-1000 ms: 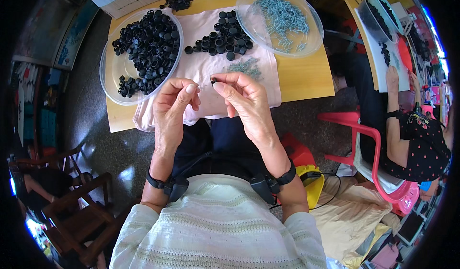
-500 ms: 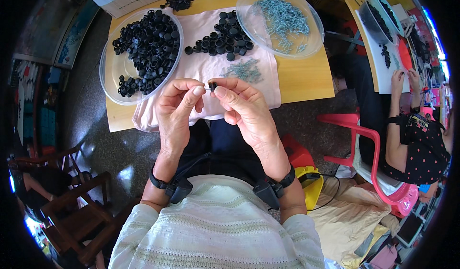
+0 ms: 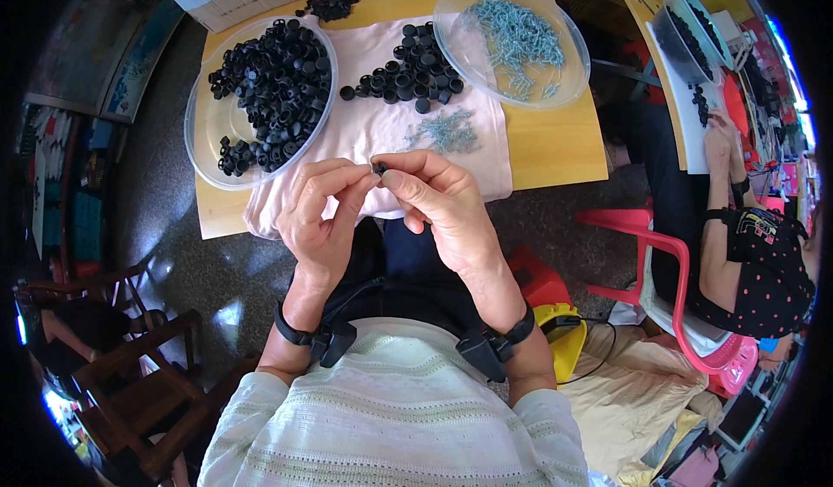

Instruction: Assembling small black plastic components by hand.

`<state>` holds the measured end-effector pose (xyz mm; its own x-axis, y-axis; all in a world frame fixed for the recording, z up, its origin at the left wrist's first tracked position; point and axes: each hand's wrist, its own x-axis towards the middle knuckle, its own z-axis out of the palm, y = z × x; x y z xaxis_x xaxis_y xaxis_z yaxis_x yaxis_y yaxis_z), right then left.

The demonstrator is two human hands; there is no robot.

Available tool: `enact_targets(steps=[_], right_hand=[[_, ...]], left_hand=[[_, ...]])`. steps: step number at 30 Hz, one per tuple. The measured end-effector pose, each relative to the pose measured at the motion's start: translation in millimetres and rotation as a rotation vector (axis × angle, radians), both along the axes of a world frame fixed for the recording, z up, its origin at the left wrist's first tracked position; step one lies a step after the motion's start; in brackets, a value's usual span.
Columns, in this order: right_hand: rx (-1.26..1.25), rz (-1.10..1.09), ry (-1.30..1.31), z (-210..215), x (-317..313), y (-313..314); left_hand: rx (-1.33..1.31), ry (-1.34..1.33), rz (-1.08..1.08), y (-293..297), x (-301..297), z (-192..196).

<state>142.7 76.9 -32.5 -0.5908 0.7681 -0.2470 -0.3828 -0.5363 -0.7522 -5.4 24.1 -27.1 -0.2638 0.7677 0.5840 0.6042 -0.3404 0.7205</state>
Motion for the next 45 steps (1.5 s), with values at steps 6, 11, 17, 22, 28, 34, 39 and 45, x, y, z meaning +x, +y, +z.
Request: enact_targets(steps=[6, 11, 17, 22, 28, 34, 39, 45], right_hand=[[0.173, -0.087, -0.172, -1.1, 1.0, -7.9], [0.157, -0.141, -0.187, -2.2, -0.6, -7.1], [0.263, -0.171, -0.279, 1.0, 1.8, -5.1], [0.315, -0.135, -0.287, 3.0, -3.1, -8.8], [0.348, -0.108, -0.32, 6.4, -3.3, -13.5], [0.34, -0.081, -0.327, 5.1, -3.3, -17.6], [0.365, -0.077, -0.322, 5.9, -3.2, -20.9], [0.374, -0.085, -0.341, 5.6, 3.6, -24.0]], left_hand=[[-0.068, -0.291, -0.088, 0.4, 2.8, -9.9], [-0.185, -0.406, -0.144, -3.9, -14.9, -1.2], [-0.379, 0.112, 0.319, -6.5, -110.4, 22.2], [-0.477, 0.463, 0.369, -8.5, -166.5, 20.4], [-0.621, 0.333, 0.158, -8.2, -147.1, 27.2], [-0.604, 0.42, 0.157, -2.0, -138.5, 27.7], [-0.504, 0.481, 0.113, 5.5, -138.3, 14.6], [-0.572, 0.231, 0.145, 4.8, -128.8, 24.3]])
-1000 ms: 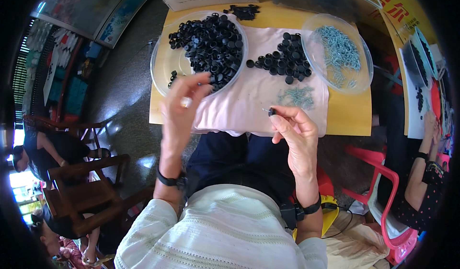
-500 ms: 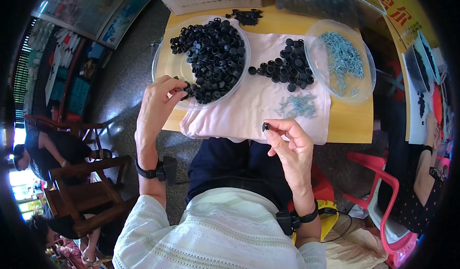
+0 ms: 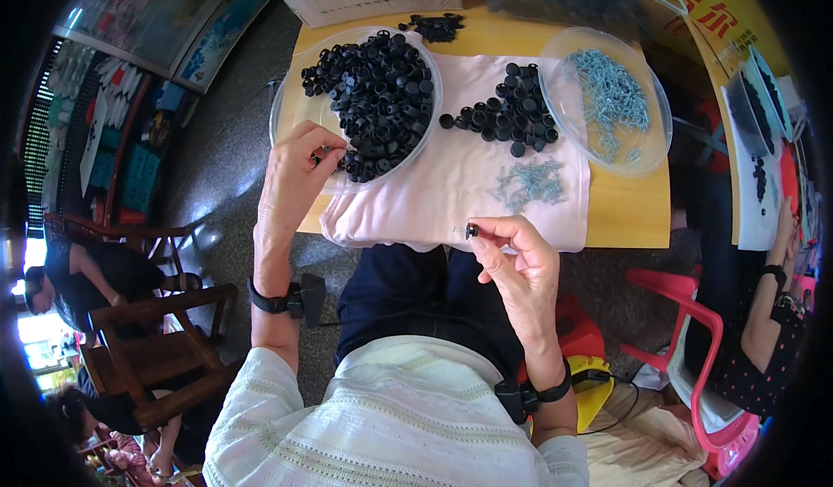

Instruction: Assembling small black plastic components by hand.

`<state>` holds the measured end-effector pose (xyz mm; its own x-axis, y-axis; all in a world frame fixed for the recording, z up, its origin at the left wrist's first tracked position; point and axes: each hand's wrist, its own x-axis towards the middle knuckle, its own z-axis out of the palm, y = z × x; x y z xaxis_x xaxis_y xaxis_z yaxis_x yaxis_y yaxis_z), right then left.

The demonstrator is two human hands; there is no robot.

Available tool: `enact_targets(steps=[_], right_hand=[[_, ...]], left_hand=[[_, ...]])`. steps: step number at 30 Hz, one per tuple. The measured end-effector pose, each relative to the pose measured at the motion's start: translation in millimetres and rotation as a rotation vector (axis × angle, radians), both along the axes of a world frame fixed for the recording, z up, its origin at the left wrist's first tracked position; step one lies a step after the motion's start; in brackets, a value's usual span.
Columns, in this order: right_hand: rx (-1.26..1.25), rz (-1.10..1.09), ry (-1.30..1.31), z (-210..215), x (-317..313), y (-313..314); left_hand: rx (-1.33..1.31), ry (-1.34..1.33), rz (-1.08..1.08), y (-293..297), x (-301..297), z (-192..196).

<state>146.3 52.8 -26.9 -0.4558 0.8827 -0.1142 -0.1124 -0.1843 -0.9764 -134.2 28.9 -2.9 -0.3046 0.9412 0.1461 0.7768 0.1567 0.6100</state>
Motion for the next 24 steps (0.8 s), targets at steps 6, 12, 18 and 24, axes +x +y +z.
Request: enact_targets(steps=[6, 12, 18, 24], right_hand=[[0.036, -0.017, -0.011, 2.8, -0.4, -2.5], [0.022, 0.005, -0.013, 5.3, -2.3, -5.8], [0.045, -0.009, -0.019, 8.6, -1.2, -9.6], [0.078, -0.016, -0.008, 14.2, -1.5, -21.4]], left_hand=[[-0.072, -0.014, -0.035, -11.6, 7.8, 10.7], [-0.062, 0.06, 0.007, -11.5, 10.4, -2.8], [-0.071, -0.017, 0.05, -10.8, 11.4, -4.5], [-0.055, -0.082, 0.033, -8.4, 7.9, -11.6]])
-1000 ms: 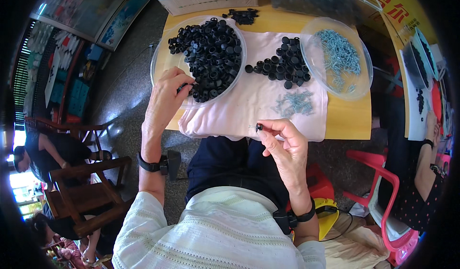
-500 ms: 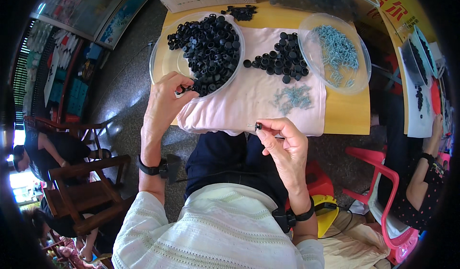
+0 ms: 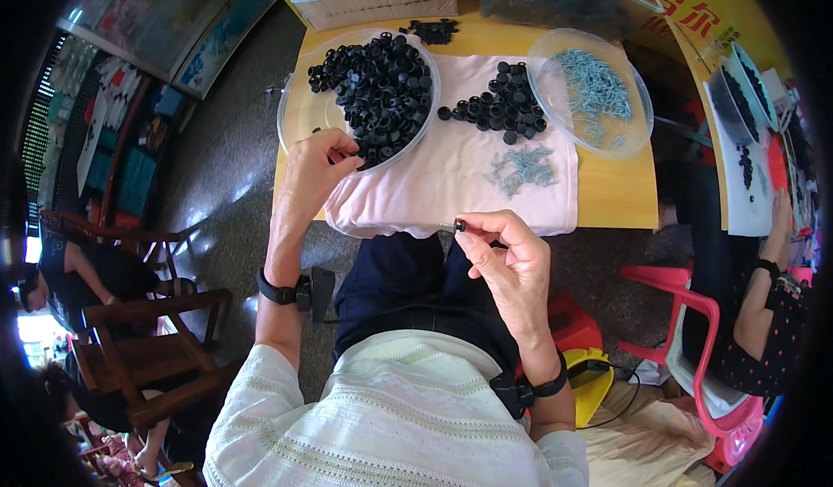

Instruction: Assembling small black plastic components by hand.

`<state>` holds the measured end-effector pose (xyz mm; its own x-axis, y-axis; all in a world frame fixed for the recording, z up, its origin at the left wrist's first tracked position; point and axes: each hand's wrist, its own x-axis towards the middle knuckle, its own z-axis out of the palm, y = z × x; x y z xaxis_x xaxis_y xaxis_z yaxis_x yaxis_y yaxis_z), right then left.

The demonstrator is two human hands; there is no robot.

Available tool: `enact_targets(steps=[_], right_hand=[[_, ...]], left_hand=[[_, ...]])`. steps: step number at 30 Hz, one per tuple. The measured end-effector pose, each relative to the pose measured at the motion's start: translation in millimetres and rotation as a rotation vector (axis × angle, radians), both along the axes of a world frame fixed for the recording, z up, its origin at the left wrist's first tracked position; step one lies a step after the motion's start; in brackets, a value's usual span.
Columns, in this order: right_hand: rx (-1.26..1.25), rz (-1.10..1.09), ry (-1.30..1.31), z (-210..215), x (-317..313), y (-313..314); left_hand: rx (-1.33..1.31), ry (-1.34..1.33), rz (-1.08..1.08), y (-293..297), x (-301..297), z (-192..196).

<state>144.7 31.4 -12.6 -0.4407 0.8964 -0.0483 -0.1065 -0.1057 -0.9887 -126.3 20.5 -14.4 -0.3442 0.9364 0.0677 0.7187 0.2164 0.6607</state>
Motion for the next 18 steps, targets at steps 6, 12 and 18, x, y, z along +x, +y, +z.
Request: enact_targets(steps=[6, 12, 18], right_hand=[[0.063, -0.007, -0.004, 11.8, 7.1, -19.0], [0.114, -0.028, -0.017, 21.1, 8.3, -32.8], [0.191, -0.019, 0.048, 33.1, -1.9, -43.1]], left_hand=[[0.147, -0.134, 0.032, -13.9, -0.9, 4.6], [0.374, -1.176, -0.234, -47.4, 27.2, 10.7], [0.37, -1.489, -0.338, -72.5, 78.9, -3.5]])
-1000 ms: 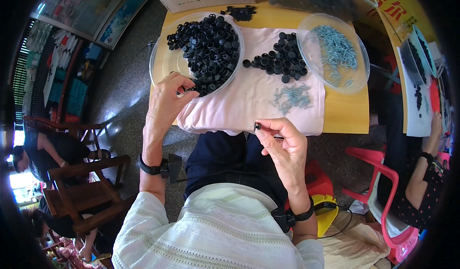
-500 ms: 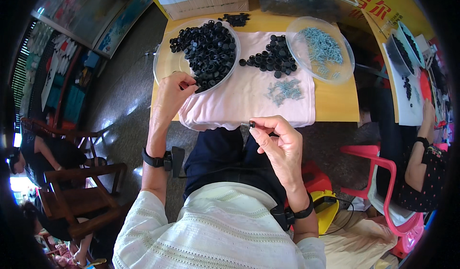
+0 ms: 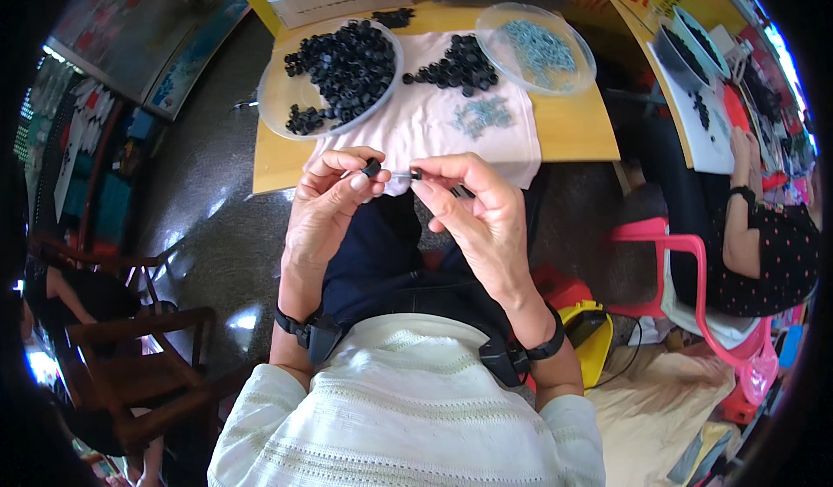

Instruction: Assembling small black plastic components by hand.

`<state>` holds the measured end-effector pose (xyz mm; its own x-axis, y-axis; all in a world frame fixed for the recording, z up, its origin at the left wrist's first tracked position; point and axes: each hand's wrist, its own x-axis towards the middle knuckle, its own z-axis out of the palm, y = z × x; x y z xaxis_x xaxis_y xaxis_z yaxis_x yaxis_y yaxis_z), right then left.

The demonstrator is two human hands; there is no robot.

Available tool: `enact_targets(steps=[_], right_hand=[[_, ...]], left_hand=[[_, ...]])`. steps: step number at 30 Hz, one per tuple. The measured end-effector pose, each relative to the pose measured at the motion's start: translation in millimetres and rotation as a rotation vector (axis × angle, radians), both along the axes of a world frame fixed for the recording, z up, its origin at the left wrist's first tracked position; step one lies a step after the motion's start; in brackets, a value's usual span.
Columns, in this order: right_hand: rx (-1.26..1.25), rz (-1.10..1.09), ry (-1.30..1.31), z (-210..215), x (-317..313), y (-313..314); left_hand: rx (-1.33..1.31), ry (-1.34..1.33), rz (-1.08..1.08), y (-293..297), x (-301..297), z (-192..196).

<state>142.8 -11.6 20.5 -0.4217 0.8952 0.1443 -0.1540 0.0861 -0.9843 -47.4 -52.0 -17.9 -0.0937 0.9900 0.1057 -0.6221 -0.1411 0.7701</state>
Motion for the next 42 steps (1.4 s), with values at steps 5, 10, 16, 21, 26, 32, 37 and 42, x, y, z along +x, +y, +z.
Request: enact_targets(steps=[5, 10, 16, 21, 26, 32, 37, 42], right_hand=[[-0.023, -0.033, 0.045, -11.0, 7.2, -7.3], [-0.041, -0.062, 0.062, -13.6, 15.8, -8.5], [-0.079, -0.074, 0.068, -15.8, 17.6, -2.4], [-0.109, -0.049, 0.058, -15.3, 14.7, 11.9], [-0.124, 0.007, -0.018, -16.2, 11.9, 30.6], [-0.099, 0.0, -0.035, -13.4, 6.5, 45.8], [0.09, -0.02, -0.145, -3.3, -5.5, 56.0], [0.268, -0.046, -0.24, 1.2, -12.7, 60.4]], left_hand=[[-0.046, -0.023, -0.005, -0.4, 29.6, -4.0], [0.03, -0.021, -0.011, 3.2, 37.0, -8.8], [0.046, 0.165, 0.034, 6.9, 35.0, -11.6], [-0.01, 0.163, 0.031, 14.0, 35.0, -4.4], [-0.043, 0.084, 0.034, 26.4, 32.0, -10.7], [-0.027, -0.058, -0.035, 44.1, 30.2, -21.1], [-0.006, -0.164, -0.044, 50.8, 23.1, -23.7], [-0.009, -0.096, 0.013, 53.3, 17.7, -23.1]])
